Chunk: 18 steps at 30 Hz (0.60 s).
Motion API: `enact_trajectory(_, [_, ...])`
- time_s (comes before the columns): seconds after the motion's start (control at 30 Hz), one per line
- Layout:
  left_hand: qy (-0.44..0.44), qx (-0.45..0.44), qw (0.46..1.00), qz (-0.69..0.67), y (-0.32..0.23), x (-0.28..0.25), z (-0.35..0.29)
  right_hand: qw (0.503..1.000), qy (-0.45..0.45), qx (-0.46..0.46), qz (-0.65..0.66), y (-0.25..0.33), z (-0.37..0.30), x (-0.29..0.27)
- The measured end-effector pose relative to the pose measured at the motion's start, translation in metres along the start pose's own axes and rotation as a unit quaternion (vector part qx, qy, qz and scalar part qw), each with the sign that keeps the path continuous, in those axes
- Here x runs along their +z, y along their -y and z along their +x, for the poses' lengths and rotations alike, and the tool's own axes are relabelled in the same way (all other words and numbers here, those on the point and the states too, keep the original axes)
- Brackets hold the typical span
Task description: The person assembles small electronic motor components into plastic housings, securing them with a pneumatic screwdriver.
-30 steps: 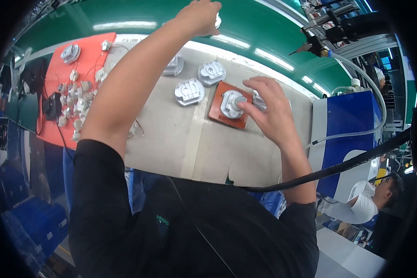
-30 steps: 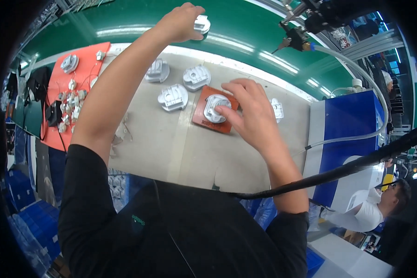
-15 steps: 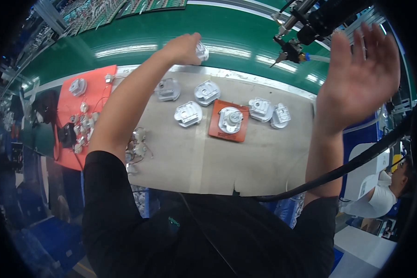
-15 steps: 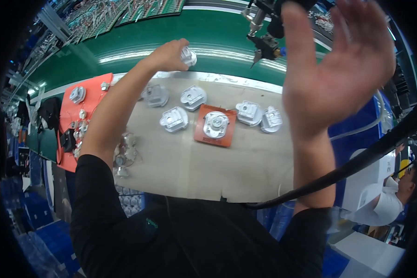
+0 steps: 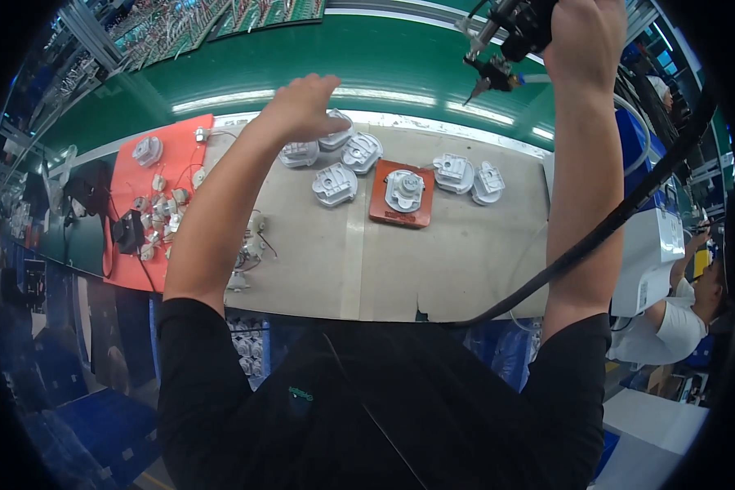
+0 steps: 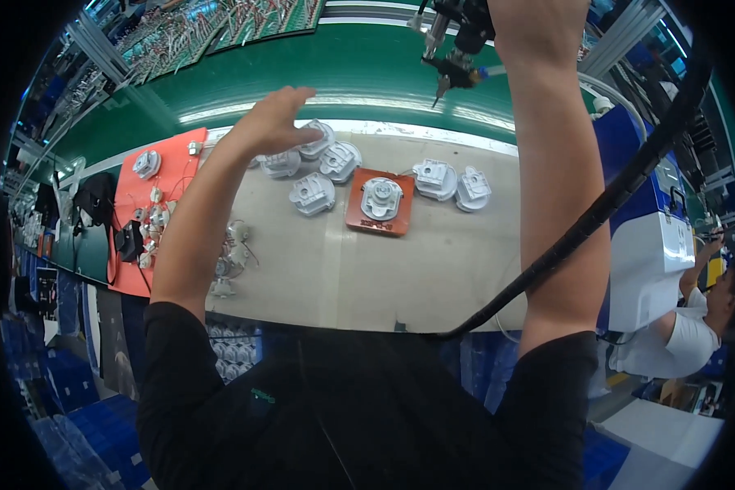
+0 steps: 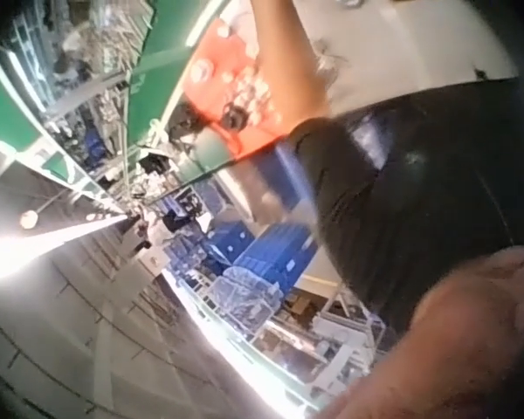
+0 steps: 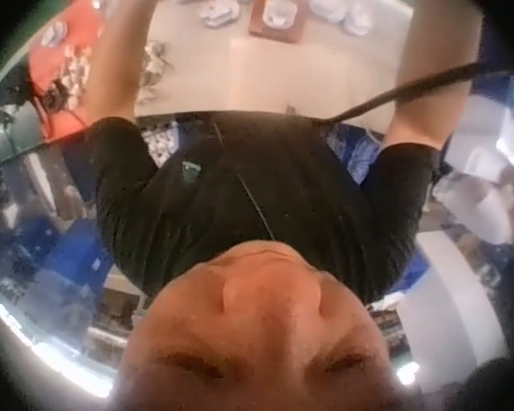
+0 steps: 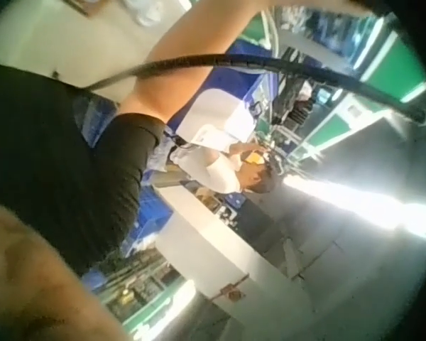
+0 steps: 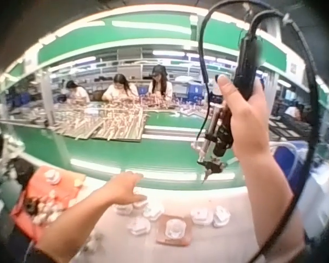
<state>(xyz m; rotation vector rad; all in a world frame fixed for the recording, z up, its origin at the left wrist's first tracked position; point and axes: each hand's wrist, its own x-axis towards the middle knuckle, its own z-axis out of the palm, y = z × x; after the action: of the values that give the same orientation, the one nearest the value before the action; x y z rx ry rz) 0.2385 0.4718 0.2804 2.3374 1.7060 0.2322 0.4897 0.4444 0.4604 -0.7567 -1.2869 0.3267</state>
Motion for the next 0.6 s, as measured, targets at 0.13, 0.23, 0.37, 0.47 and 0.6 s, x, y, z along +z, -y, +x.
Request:
enact_trajectory(0.13, [-0.034, 0.118, 0.972, -0.198, -0.052, 0.006, -0.053, 0.991, 0.038, -0.014, 0.126, -0.006, -0.029, -0.021])
enact_trajectory(0.23, [-0.039, 0.186, 0.971, -0.142, -0.071, 0.046, -0.074, 0.985, 0.066, -0.004, 0.159, -0.010, -0.061, -0.023])
enact_trajectory(0.37, [0.043, 0.119, 0.986, -0.112, -0.085, 0.068, -0.071, 0.991, 0.070, -0.008, 0.114, -0.013, -0.083, -0.029])
enact_trajectory(0.47, [0.040, 0.127, 0.985, -0.111, -0.087, 0.072, -0.062, 0.988, 0.073, -0.008, 0.138, -0.023, -0.088, -0.026])
enact_trajectory(0.6, [0.085, 0.115, 0.989, -0.040, -0.090, 0.067, -0.054, 0.913, 0.100, 0.017, 0.395, -0.052, -0.092, -0.017])
